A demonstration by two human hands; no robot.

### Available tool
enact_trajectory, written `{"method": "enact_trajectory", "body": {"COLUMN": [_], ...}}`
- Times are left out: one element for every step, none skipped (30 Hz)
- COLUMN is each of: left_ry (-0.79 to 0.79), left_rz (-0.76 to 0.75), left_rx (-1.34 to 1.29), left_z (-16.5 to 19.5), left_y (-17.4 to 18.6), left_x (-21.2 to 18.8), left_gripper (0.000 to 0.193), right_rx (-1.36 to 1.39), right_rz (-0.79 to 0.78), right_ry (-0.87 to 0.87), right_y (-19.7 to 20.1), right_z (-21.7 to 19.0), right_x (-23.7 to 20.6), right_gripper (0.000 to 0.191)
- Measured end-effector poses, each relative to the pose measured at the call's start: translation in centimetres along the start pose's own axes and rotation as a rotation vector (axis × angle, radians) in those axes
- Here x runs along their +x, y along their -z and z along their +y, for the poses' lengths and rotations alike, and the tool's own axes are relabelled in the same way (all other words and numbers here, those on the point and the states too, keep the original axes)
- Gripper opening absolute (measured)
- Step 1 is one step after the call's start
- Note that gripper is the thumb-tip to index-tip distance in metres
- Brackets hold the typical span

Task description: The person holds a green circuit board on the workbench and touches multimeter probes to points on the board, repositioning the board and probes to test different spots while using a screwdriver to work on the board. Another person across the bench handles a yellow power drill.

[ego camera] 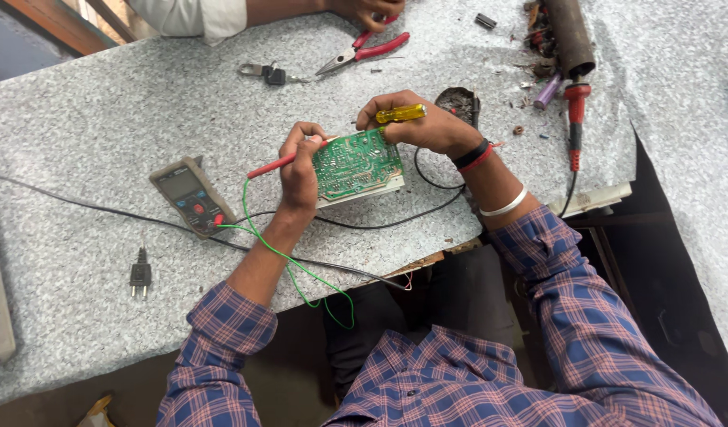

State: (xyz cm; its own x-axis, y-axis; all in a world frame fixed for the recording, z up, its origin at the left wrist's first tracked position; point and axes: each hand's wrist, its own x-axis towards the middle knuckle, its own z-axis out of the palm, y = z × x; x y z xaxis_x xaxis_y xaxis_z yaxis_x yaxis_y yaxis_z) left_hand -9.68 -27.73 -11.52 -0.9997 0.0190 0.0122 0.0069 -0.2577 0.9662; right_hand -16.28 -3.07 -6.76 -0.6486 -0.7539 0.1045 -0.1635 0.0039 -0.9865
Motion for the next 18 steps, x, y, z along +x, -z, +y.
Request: {"method": "enact_trajectory", "body": {"left_ry": [-0.003, -0.004, -0.003, -0.004, -0.013, -0.032, -0.046, -0.066, -0.056, -0.039, -0.011, 0.015, 0.023, 0.026, 0.039, 0.057, 0.079, 0.092], "left_rz": [0.008, 0.017, 0.012, 0.007, 0.001, -0.004, -0.003, 0.001, 0.016, 0.038, 0.042, 0.046, 0.042, 0.035, 0.036, 0.035, 0.031, 0.030], "left_rx": [0.010, 0.018, 0.014, 0.008, 0.003, 0.040, 0.086, 0.137, 0.149, 0.161, 0.117, 0.073, 0.056, 0.033, 0.036, 0.034, 0.033, 0.046], "left_z": [0.0, 0.0, 0.0, 0.0, 0.0, 0.1, 0.0, 0.2, 0.2, 0.3, 0.4, 0.4, 0.6, 0.7, 1.0, 1.2, 1.4, 1.8], "left_y": [0.0, -0.1, -0.1, -0.1, -0.2, -0.3, -0.4, -0.4, -0.6, -0.7, -0.8, -0.9, -1.0, -1.2, -1.3, -1.5, -1.4, -1.4], "left_x": [0.0, 0.0, -0.1, -0.1, 0.1, 0.4, 0.5, 0.7, 0.9, 1.0, 1.0, 1.1, 1.1, 1.1, 1.2, 1.2, 1.2, 1.2], "left_gripper": [0.014, 0.014, 0.014, 0.014, 0.014, 0.015, 0.016, 0.017, 0.018, 0.018, 0.018, 0.018, 0.019, 0.019, 0.020, 0.020, 0.021, 0.021], "right_rx": [-0.005, -0.010, 0.005, 0.017, 0.024, 0.051, 0.089, 0.130, 0.097, 0.072, 0.051, 0.175, 0.298, 0.477, 0.716, 0.803, 0.866, 0.929], "right_rz": [0.009, 0.016, 0.081, 0.146, 0.210, 0.272, 0.330, 0.382, 0.387, 0.388, 0.385, 0.415, 0.445, 0.437, 0.432, 0.441, 0.445, 0.449], "right_ry": [-0.017, -0.036, -0.060, -0.083, -0.099, -0.073, -0.046, -0.011, 0.007, 0.019, 0.028, 0.072, 0.115, 0.206, 0.287, 0.323, 0.322, 0.322], "right_y": [0.1, 0.1, 0.3, 0.3, 0.5, 0.7, 0.4, 0.2, 0.1, -0.1, 0.1, 0.3, 0.9, 1.7, 2.4, 2.8, 2.5, 2.2], "right_z": [-0.1, -0.1, 0.0, 0.1, 0.2, 0.4, 0.7, 0.9, 0.9, 0.9, 0.9, 0.6, 0.1, -0.7, -1.3, -1.8, -1.7, -1.7], "right_x": [0.0, -0.1, -0.3, -0.5, -0.6, -0.6, -0.9, -0.9, -1.0, -1.3, -1.7, -2.2, -2.6, -3.7, -4.3, -5.4, -5.5, -5.9], "right_gripper": [0.042, 0.043, 0.042, 0.042, 0.042, 0.045, 0.048, 0.052, 0.054, 0.057, 0.059, 0.059, 0.060, 0.064, 0.059, 0.064, 0.066, 0.069]}}
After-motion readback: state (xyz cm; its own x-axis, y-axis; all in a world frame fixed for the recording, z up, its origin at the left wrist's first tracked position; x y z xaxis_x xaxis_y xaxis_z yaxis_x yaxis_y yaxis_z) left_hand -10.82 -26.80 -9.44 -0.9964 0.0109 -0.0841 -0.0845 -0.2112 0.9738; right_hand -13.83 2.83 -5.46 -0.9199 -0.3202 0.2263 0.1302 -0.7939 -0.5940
